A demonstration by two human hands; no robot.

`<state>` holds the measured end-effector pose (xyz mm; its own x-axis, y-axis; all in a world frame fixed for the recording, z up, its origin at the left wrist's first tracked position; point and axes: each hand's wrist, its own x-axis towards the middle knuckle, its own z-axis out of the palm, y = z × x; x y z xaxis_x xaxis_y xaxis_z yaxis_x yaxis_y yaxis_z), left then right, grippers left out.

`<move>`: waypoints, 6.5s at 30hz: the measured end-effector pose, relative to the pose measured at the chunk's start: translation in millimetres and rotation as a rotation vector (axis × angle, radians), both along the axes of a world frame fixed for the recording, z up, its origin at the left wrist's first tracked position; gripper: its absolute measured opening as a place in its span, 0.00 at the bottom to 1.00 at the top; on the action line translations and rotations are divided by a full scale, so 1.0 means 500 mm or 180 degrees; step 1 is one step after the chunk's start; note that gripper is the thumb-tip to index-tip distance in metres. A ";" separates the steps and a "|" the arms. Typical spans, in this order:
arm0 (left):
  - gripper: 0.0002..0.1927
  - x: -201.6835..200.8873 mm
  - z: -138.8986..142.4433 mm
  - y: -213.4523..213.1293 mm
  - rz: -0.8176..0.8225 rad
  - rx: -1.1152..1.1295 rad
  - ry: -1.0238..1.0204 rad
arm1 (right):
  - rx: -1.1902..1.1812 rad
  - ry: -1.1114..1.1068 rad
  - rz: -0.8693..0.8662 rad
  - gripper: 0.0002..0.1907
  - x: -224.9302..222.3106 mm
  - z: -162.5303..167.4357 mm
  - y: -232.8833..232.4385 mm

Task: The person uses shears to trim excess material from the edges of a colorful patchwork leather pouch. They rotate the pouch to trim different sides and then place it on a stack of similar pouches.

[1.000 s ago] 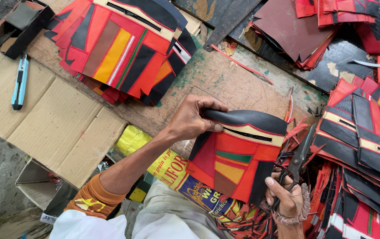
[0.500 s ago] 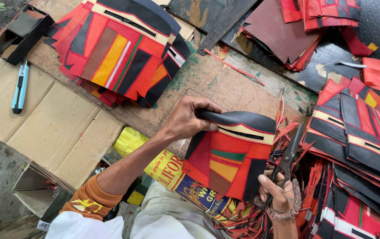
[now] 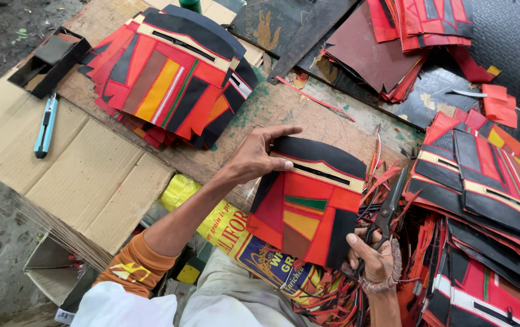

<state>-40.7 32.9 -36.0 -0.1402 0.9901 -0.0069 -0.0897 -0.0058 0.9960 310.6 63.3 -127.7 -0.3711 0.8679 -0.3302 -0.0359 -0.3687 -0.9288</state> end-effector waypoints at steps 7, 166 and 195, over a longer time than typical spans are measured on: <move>0.31 -0.004 -0.004 0.004 0.0070 -0.0042 0.0707 | 0.0015 0.0112 -0.0053 0.07 -0.009 0.003 0.000; 0.27 0.162 -0.063 -0.076 -0.0011 -0.0559 -0.2612 | 0.0381 -0.0080 -0.0301 0.07 -0.144 0.144 -0.095; 0.21 0.194 0.026 -0.010 0.0484 0.0008 -0.1771 | 0.0440 -0.0549 0.0550 0.22 -0.117 0.145 -0.197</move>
<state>56.1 28.2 -23.1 -0.2568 0.9593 -0.1179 -0.5980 -0.0619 0.7991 252.2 -35.2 -55.4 -0.4659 0.8379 -0.2843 0.1796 -0.2250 -0.9577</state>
